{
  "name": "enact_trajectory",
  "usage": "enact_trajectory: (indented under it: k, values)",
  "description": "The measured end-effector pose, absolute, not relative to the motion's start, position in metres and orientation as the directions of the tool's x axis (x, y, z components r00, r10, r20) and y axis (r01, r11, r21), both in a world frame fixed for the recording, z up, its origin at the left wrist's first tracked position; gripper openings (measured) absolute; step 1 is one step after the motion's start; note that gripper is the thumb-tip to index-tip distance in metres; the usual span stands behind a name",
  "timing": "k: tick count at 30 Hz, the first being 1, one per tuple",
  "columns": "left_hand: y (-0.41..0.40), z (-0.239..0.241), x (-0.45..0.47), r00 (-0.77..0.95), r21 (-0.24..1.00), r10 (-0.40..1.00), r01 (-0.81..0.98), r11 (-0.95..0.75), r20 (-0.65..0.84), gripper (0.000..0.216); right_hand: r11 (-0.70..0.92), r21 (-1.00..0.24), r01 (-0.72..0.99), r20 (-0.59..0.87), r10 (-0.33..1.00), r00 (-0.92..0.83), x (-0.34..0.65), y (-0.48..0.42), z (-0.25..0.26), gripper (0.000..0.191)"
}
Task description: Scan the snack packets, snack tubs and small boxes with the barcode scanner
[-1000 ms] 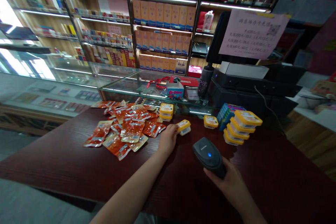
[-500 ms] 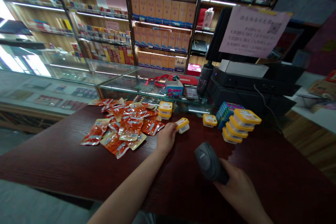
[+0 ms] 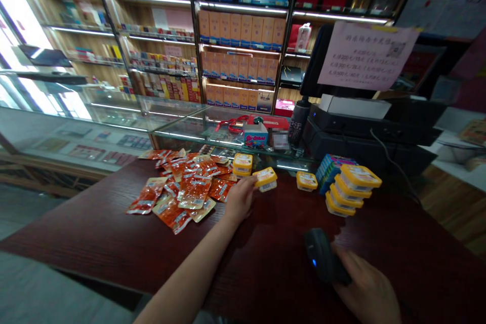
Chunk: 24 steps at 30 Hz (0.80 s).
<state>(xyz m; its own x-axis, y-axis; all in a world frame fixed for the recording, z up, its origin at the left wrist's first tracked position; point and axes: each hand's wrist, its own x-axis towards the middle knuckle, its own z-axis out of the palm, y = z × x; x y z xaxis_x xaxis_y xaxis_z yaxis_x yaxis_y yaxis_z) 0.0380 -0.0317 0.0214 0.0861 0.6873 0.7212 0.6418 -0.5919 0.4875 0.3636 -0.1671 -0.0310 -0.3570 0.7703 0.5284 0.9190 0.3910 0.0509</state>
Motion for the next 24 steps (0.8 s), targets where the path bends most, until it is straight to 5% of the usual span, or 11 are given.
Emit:
enact_trajectory:
  k: [9,24]
  values:
    - [0.022,0.080,-0.013,0.093,0.370,0.631,0.740,-0.561,0.771,0.024,0.365,-0.022,0.931,0.491,0.815,-0.308,0.363,-0.166,-0.030,0.040]
    - [0.054,0.071,-0.041,0.161,0.401,0.709,0.729,-0.554,0.687,0.027,0.346,-0.080,0.935,0.492,0.829,-0.265,0.361,-0.165,-0.026,0.032]
